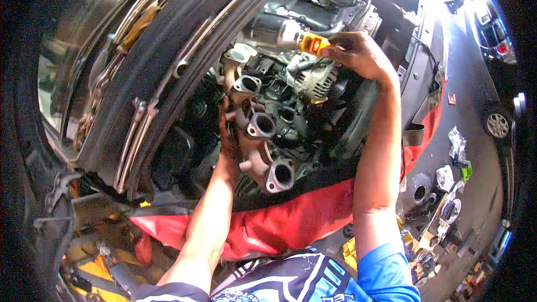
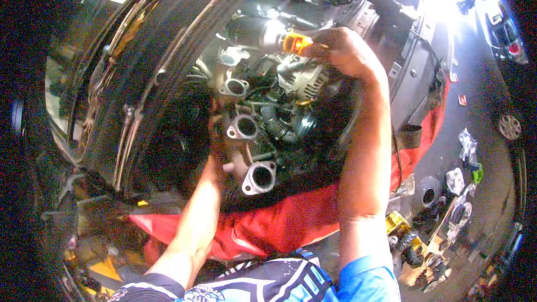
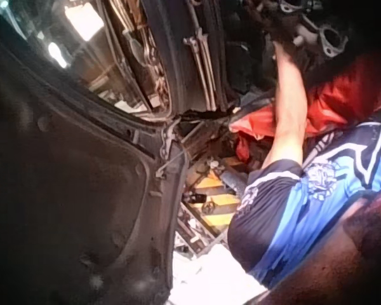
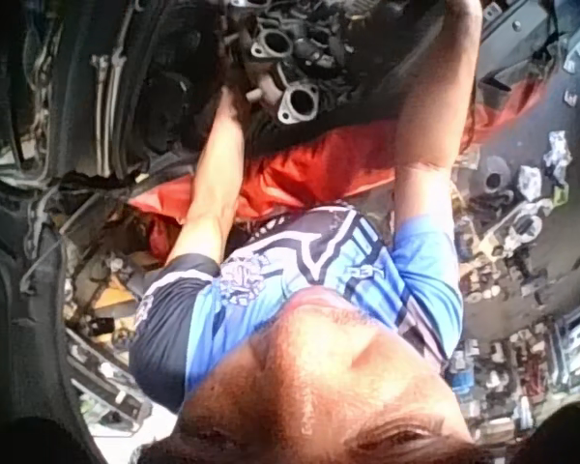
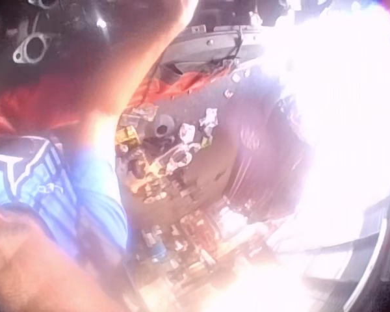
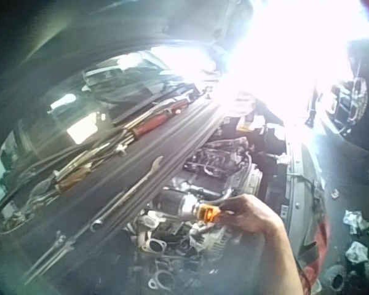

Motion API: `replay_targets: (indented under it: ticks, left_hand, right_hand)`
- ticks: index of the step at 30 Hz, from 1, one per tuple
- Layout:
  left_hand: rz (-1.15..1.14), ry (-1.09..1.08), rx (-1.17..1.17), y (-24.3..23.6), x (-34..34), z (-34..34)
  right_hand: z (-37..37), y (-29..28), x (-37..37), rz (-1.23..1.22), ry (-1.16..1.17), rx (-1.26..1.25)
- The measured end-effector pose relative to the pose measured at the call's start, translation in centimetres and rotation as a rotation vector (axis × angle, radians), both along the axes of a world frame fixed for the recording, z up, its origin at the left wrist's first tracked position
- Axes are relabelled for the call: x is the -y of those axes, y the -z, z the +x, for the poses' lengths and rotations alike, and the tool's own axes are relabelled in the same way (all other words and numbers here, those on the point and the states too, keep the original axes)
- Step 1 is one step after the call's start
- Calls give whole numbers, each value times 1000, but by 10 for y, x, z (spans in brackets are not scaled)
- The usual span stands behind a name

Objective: Removing a catalytic converter from a vehicle engine bay.

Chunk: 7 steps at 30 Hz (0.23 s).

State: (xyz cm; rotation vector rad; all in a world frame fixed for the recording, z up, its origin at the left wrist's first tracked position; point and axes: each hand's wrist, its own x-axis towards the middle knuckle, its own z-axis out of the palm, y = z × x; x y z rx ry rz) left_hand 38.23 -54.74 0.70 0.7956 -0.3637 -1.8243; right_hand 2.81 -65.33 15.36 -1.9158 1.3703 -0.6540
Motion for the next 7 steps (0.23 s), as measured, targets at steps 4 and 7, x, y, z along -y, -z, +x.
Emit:
replay_targets:
  ticks: [4, 7]
  left_hand:
    - [152, 111, -340, 28, -44, 43]
    - [216, 298, -933, 15, -73, 32]
  right_hand:
    - [7, 10, 9, 62, -10, 19]
    - [-3, 29, 7, -30, -16, 23]
